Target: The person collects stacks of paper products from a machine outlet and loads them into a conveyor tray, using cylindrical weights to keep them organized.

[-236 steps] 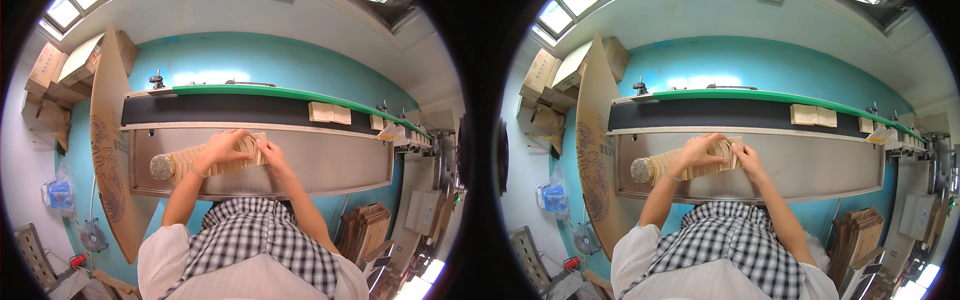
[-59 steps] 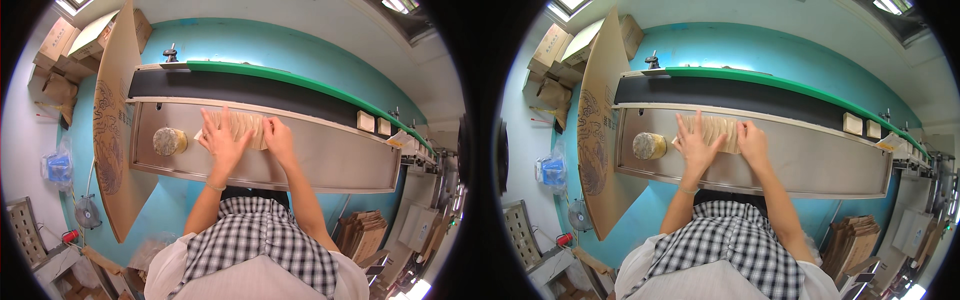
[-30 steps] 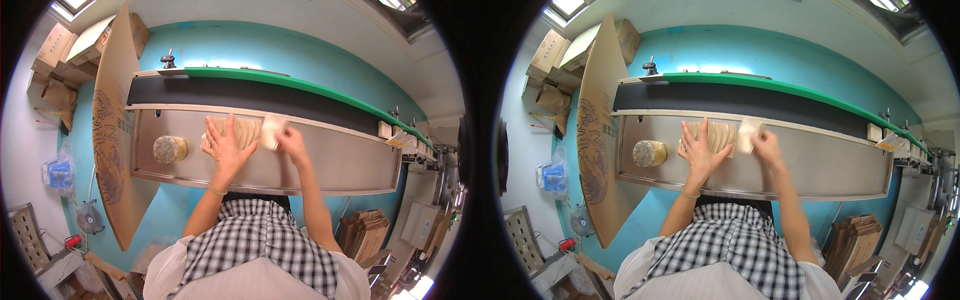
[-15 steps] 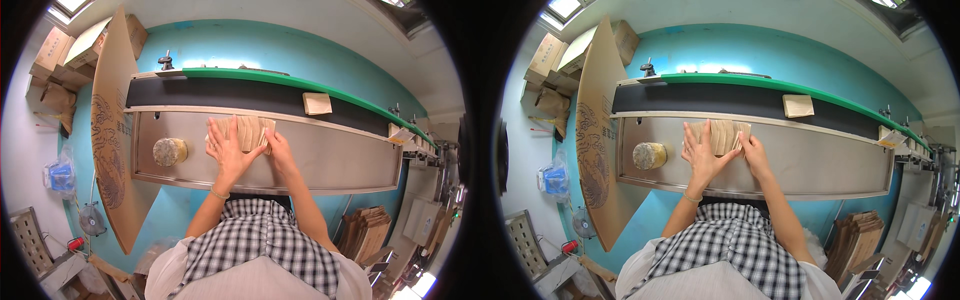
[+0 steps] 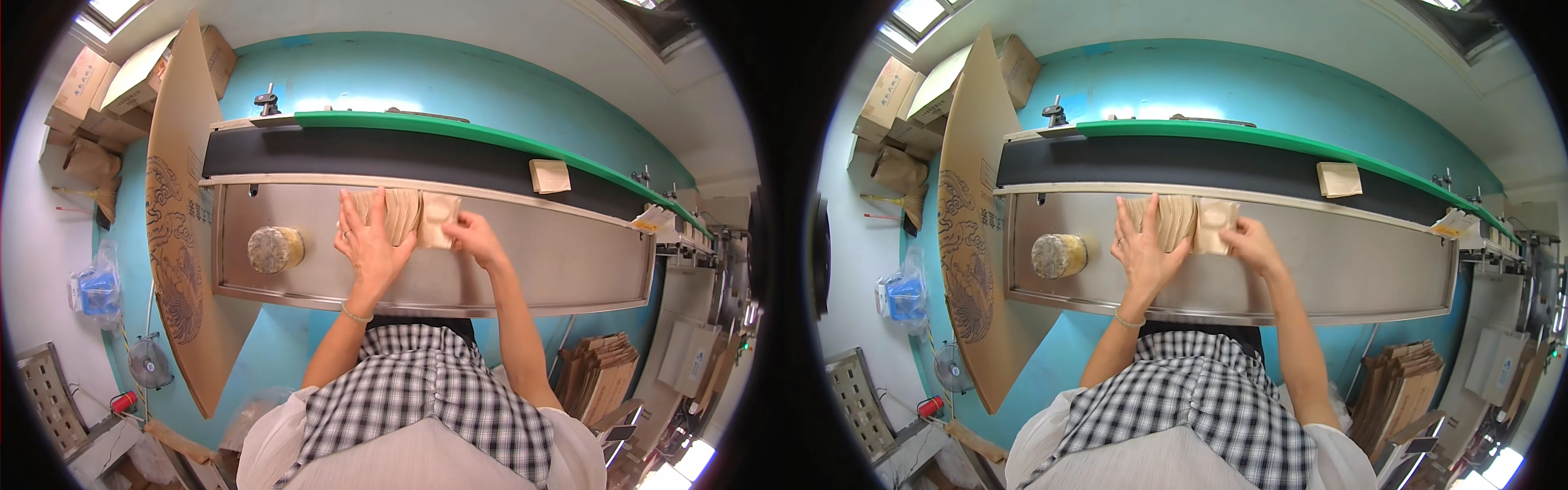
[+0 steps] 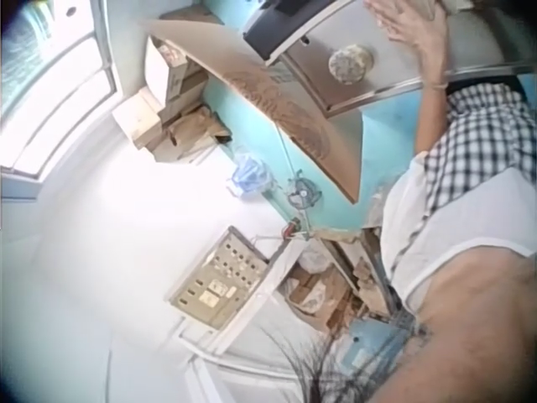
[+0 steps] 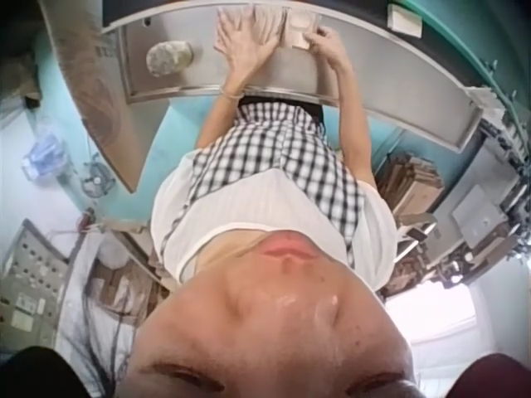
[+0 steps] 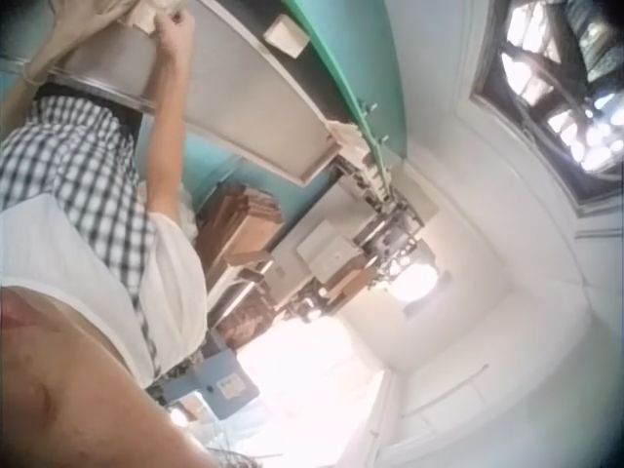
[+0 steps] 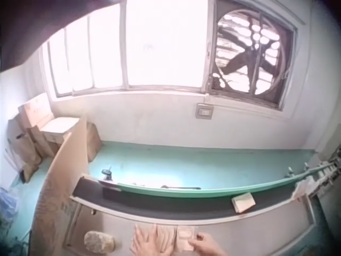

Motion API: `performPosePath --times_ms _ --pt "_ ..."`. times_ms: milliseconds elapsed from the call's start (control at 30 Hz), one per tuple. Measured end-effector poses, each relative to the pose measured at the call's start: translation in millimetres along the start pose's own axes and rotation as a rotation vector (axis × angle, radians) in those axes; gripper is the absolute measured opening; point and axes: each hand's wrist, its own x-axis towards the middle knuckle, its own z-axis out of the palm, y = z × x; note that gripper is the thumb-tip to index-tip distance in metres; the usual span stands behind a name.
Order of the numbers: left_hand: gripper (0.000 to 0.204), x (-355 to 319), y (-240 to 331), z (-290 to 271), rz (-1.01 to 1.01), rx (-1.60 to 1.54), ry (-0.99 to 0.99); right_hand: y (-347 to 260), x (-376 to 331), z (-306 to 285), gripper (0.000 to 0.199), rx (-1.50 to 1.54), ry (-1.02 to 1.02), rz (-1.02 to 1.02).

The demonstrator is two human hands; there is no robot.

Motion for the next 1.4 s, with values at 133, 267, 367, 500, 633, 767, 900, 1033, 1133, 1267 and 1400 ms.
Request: performPosePath --times_ms 133,267,367,500,633,767,900,1033,1133,1267,1400 --pt "0.092 0.2 3.5 -3.6 -0.003 -0.020 -0.025 -8.4 13.9 -6.1 0.039 0.575 0.285 -0.164" --pt "0.084 -3.5 5.8 0.9 -0.001 -0.110 -0.045 -3.2 6.0 38.8 0.043 -0.074 0.240 -0.184" --pt "0.084 -2.2 0.8 6.3 0.020 -0.292 -0.040 -3.2 -0.1 63.8 0.045 -0.453 0.380 -0.487" --pt "0.091 -3.1 3.3 3.7 0.016 -0.208 0.003 21.7 10.4 45.4 0.044 0.192 0.196 -0.155" --pt "0.098 -5.0 4.1 0.5 -0.003 -0.129 -0.070 -4.0 -6.1 58.2 0.044 -0.011 0.197 -0.180" --pt "0.101 -6.9 8.8 5.9 0.018 -0.137 -0.066 -4.0 5.1 55.7 0.041 -0.064 0.219 -0.238" --pt "0.103 -3.0 8.3 4.4 -0.014 -0.115 -0.038 10.6 2.3 56.9 0.035 0.434 0.165 -0.058" --pt "0.102 -1.5 4.3 2.3 -0.023 -0.078 -0.059 15.8 -3.8 30.0 0.033 -0.002 0.003 0.008" --pt "0.099 -0.6 9.0 0.3 -0.028 -0.112 -0.082 0.4 17.3 6.7 0.037 0.399 0.250 -0.144" --pt "0.090 -2.6 -6.4 22.1 0.078 -0.339 -0.021 -9.4 15.4 25.5 0.042 0.198 0.268 -0.225" --pt "0.086 -5.4 1.7 22.6 0.104 -0.365 -0.024 9.8 9.6 55.7 0.042 -0.065 0.249 -0.348"
